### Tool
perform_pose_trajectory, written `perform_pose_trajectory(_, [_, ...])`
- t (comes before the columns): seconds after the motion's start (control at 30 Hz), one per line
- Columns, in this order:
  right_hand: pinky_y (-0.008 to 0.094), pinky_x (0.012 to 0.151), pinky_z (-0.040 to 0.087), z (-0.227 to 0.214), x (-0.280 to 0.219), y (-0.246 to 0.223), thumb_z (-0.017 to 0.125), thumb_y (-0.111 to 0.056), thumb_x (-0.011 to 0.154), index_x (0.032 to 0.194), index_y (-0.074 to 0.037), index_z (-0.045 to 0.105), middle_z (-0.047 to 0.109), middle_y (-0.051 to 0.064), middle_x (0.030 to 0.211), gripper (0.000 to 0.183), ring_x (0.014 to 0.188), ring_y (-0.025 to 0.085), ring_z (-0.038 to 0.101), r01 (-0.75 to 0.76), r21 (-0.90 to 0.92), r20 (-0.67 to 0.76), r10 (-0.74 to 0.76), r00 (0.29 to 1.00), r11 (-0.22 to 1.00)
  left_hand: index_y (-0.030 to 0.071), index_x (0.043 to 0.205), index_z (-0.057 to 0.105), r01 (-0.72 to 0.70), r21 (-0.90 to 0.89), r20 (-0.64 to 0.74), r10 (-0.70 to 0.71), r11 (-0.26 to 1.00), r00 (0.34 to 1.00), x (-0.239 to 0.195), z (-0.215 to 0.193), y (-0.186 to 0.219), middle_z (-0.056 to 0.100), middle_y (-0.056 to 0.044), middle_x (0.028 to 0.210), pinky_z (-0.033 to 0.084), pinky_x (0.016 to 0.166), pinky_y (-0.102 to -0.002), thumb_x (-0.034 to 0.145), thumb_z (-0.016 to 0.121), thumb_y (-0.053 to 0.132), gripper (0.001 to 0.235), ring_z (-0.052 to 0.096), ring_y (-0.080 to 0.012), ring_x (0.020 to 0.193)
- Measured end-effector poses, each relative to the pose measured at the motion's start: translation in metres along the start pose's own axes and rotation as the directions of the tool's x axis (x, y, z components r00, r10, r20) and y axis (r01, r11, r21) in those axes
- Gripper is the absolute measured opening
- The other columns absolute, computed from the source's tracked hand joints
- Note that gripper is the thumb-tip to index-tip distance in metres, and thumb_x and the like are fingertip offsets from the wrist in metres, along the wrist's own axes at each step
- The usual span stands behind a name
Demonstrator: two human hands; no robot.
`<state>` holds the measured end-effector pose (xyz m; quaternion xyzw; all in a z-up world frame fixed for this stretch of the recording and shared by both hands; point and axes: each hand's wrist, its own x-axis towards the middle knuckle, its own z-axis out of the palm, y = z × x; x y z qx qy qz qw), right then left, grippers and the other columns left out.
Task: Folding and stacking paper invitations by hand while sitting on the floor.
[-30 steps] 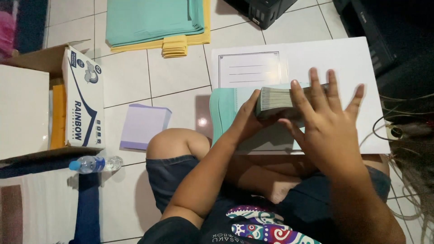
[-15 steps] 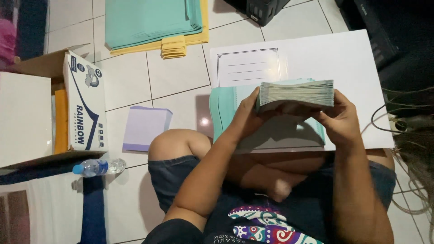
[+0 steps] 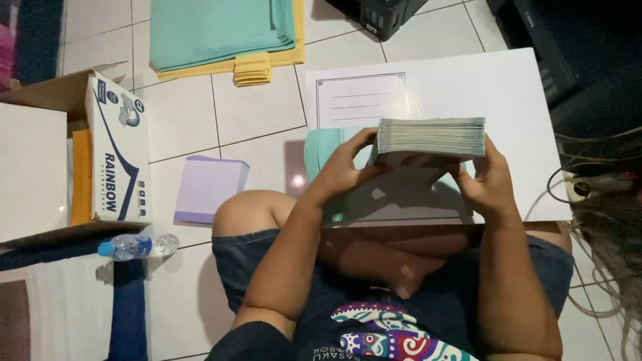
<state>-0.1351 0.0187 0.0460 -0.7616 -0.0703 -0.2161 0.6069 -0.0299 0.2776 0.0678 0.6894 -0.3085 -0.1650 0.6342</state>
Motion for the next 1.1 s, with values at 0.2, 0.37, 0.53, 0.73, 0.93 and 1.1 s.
perform_pose_trajectory(0.2, [0.053,0.103,0.050,0.002,0.001,-0.007,0.077,-0.019,0.093,0.123,0.001,0.058,0.067,0.017,0.096,0.041,0.094,0.025,0.066,0.006,-0.009,0.003,-0.006,1.000,1.000,0.016,0.130,0.069,-0.146,-0.068,-0.127,0.137,0.987,0.982,0.001,0.007,0.014,0.074,-0.005,0.122,0.045,0.115,-0.045,0.089,0.080,0.008,0.043,0.065,-0.0228,0.125])
perform_pose_trajectory(0.37, [0.055,0.104,0.049,0.002,-0.002,0.003,0.077,-0.017,0.094,0.126,0.003,0.057,0.064,0.019,0.095,0.043,0.095,0.024,0.061,0.000,-0.005,-0.010,0.000,1.000,1.000,0.012,0.138,0.063,-0.154,-0.035,-0.063,0.151,0.987,0.986,-0.003,-0.001,0.013,0.069,-0.013,0.131,0.045,0.113,-0.050,0.092,0.075,0.007,0.047,0.060,-0.0320,0.130])
perform_pose_trajectory(0.53, [0.056,0.104,0.050,0.001,0.002,-0.003,0.076,-0.015,0.094,0.125,0.003,0.057,0.064,0.020,0.095,0.041,0.094,0.027,0.064,0.003,-0.019,0.005,-0.002,1.000,1.000,0.000,0.142,0.054,-0.001,0.346,0.096,-0.034,0.938,0.995,-0.010,-0.014,0.016,0.063,-0.027,0.134,0.043,0.112,-0.060,0.089,0.071,0.000,0.056,0.058,-0.0450,0.128])
perform_pose_trajectory(0.73, [0.057,0.104,0.049,0.001,-0.001,0.001,0.076,-0.017,0.094,0.133,0.004,0.055,0.064,0.021,0.099,0.050,0.103,0.019,0.054,-0.008,-0.009,0.000,0.008,1.000,1.000,0.001,0.133,0.056,-0.122,0.573,0.114,0.068,0.811,0.991,-0.010,-0.008,0.003,0.070,-0.025,0.118,0.042,0.112,-0.060,0.091,0.064,-0.001,0.043,0.065,-0.0447,0.116])
perform_pose_trajectory(0.93, [0.055,0.103,0.049,0.002,-0.003,0.003,0.076,-0.015,0.093,0.130,0.002,0.056,0.065,0.018,0.097,0.044,0.098,0.021,0.060,-0.013,0.004,-0.011,0.013,1.000,1.000,0.013,0.132,0.051,-0.056,0.344,-0.009,0.063,0.937,0.998,-0.013,0.010,0.009,0.068,-0.017,0.120,0.041,0.113,-0.060,0.091,0.068,0.012,0.044,0.062,-0.0407,0.123])
perform_pose_trajectory(1.1, [0.071,0.082,0.046,0.010,-0.006,-0.005,0.067,0.004,0.085,0.112,0.019,0.056,0.062,0.044,0.089,0.033,0.088,0.061,0.063,-0.259,-0.167,0.122,0.280,0.952,0.951,0.014,0.113,0.055,0.014,0.326,-0.073,0.010,0.945,0.997,-0.009,0.013,0.032,0.072,-0.017,0.110,0.052,0.104,-0.054,0.093,0.071,0.019,0.026,0.065,-0.0380,0.118])
